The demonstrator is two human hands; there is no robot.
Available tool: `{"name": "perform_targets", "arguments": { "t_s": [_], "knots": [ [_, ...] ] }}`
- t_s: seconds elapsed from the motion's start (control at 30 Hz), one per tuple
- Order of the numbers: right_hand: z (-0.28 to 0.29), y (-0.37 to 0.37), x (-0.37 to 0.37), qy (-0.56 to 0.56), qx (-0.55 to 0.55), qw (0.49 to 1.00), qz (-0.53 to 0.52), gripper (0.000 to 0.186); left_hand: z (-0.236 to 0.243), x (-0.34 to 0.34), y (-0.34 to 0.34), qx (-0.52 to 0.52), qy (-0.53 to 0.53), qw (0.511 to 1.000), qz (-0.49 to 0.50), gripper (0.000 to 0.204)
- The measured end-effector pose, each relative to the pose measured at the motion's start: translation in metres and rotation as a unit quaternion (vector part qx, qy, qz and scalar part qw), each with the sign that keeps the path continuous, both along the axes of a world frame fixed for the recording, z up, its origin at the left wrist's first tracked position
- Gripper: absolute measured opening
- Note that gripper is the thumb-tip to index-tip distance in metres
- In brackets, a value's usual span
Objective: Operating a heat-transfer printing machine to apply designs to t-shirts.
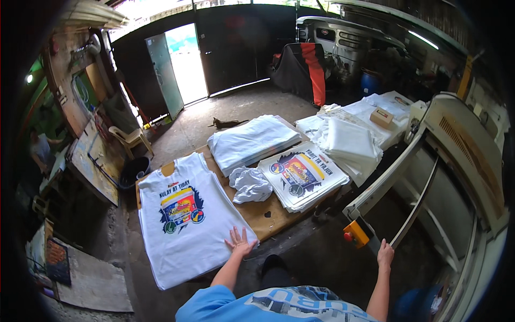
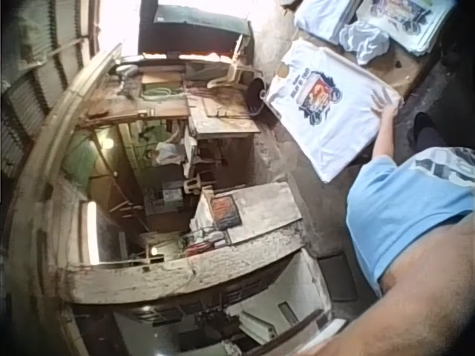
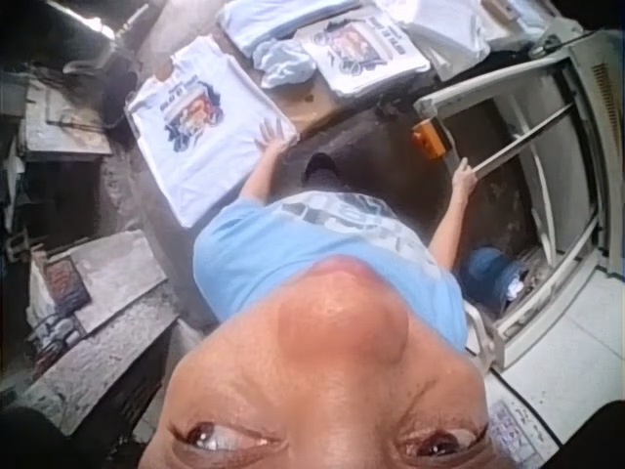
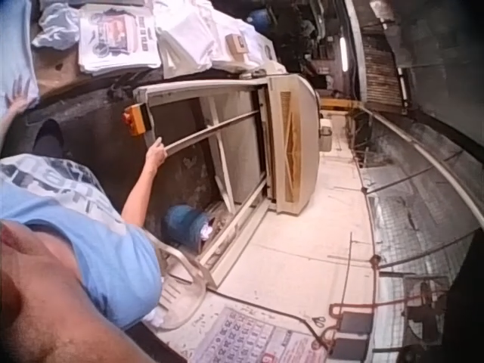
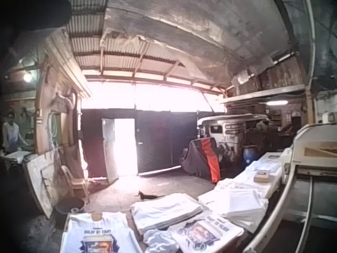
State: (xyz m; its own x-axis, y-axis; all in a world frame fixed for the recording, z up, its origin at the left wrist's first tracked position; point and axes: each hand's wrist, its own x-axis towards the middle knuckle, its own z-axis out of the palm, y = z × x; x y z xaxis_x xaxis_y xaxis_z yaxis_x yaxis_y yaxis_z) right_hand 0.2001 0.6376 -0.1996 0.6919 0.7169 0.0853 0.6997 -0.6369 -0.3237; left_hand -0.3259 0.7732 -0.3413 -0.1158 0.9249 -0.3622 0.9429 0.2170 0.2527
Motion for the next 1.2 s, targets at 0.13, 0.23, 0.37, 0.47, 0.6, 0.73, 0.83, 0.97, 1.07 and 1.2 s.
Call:
{"name": "perform_targets", "arguments": {
  "t_s": [0.13, 0.23, 0.37, 0.47, 0.6, 0.73, 0.83, 0.97, 1.07, 1.2],
  "knots": [
    [0.013, 0.003, -0.01, 0.023, -0.02, 1.0, -0.003, 0.053, 0.016, -0.004, -0.007, -0.053, 0.011, 0.994, -0.092, 0.104],
    [0.016, 0.009, -0.014, 0.039, -0.081, 0.994, -0.061, 0.053, 0.014, -0.006, -0.005, -0.053, 0.01, 0.997, -0.057, 0.112],
    [0.028, 0.011, -0.018, 0.048, -0.084, 0.992, -0.078, 0.053, 0.01, 0.0, -0.004, -0.046, 0.02, 0.997, -0.057, 0.112],
    [0.028, 0.01, -0.013, 0.055, -0.097, 0.989, -0.092, 0.052, 0.006, 0.004, -0.004, -0.039, 0.027, 0.997, -0.057, 0.112],
    [0.044, 0.022, -0.002, 0.075, -0.074, 0.993, -0.057, 0.049, -0.004, -0.002, -0.004, -0.033, 0.07, 0.996, -0.052, 0.113],
    [0.069, 0.053, 0.016, 0.008, 0.21, 0.976, 0.047, 0.039, 0.005, 0.001, -0.002, -0.056, 0.054, 0.996, -0.049, 0.113],
    [0.081, 0.079, 0.015, -0.024, 0.268, 0.961, 0.059, 0.032, 0.011, 0.001, -0.004, -0.069, 0.051, 0.995, -0.049, 0.112],
    [0.018, 0.087, 0.019, -0.083, 0.192, 0.977, 0.04, 0.036, 0.008, 0.005, 0.001, -0.051, 0.066, 0.995, -0.056, 0.112],
    [0.023, 0.088, -0.016, 0.057, -0.066, 0.996, -0.03, 0.05, 0.015, 0.002, -0.001, -0.072, 0.054, 0.995, -0.046, 0.11],
    [0.013, 0.091, -0.009, 0.084, -0.087, 0.991, -0.05, 0.06, 0.004, 0.0, -0.003, -0.051, 0.066, 0.996, -0.041, 0.109]
  ]
}}
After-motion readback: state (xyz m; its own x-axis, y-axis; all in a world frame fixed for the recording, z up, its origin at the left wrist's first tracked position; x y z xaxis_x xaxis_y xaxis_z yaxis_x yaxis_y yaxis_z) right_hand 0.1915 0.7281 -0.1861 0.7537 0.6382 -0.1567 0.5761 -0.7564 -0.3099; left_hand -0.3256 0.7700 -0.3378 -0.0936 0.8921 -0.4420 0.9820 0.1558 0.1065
